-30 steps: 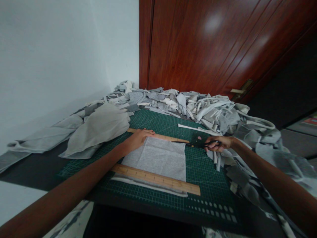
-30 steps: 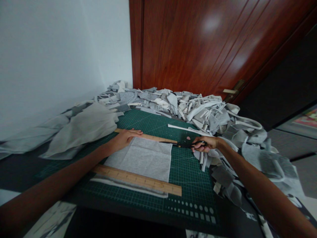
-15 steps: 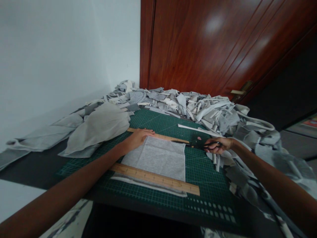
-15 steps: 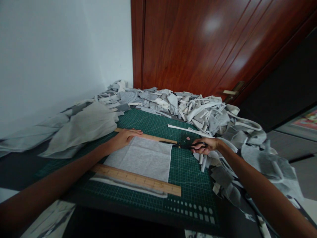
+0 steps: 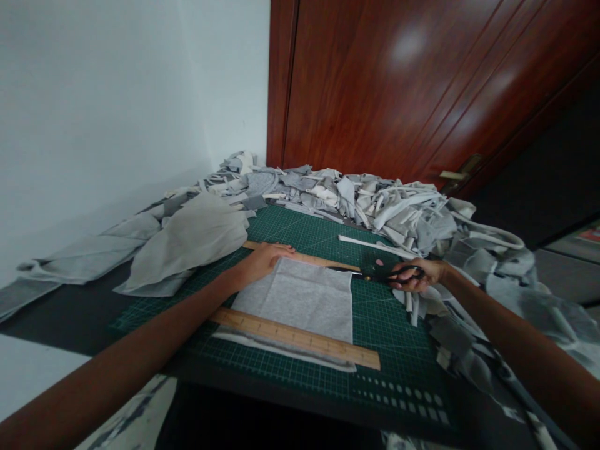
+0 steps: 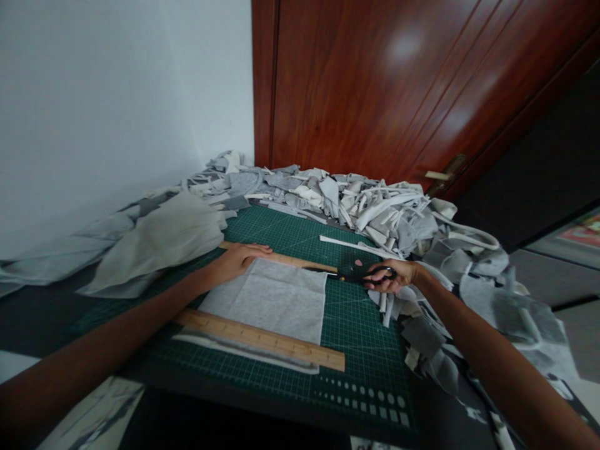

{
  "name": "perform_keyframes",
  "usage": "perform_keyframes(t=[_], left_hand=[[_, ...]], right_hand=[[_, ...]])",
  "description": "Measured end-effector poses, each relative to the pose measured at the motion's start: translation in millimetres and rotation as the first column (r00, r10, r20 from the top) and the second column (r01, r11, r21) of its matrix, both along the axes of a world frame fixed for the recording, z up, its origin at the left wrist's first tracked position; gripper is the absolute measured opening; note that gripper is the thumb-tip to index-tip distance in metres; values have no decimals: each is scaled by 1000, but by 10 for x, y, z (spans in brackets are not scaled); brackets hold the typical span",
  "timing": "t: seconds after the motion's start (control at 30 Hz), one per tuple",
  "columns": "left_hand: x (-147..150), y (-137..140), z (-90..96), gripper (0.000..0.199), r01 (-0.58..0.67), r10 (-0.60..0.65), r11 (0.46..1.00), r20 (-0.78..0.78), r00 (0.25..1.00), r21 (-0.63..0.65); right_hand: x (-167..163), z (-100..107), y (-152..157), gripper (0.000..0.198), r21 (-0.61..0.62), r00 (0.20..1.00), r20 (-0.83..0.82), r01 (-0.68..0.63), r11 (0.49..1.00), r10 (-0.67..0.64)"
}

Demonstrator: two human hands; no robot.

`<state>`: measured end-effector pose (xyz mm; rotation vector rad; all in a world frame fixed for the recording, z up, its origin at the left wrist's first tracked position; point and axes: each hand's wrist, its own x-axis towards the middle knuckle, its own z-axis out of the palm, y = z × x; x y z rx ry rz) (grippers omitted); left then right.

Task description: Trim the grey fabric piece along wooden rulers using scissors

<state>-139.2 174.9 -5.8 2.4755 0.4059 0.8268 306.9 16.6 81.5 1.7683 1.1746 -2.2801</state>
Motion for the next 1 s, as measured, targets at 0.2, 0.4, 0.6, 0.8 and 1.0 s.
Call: perform_keyframes(t=[0.2, 0.4, 0.6, 0.8, 1.0], left_hand=[[6, 20, -19, 37, 0, 0, 1000, -23, 1000, -5], [6, 5, 0, 36, -8, 8, 1000, -19, 1000, 16], [6, 3, -1, 36, -6, 7, 1000, -21, 1000, 29], [-18, -4, 69, 40, -11, 18, 998, -106, 994, 63], [11, -372, 280, 51, -60, 93, 979, -167, 982, 193]], right_hand=[[57, -151, 59, 41, -22, 997, -81, 12, 1000, -14], [-52, -296, 186, 43, -79, 985, -171, -18, 997, 4], [-96, -246, 169, 40, -80, 995, -86, 36, 996, -43], [-50, -254, 104, 40, -44, 990, -129, 42, 998, -47], [-75, -193, 57, 40, -16, 994, -91, 60, 998, -61]])
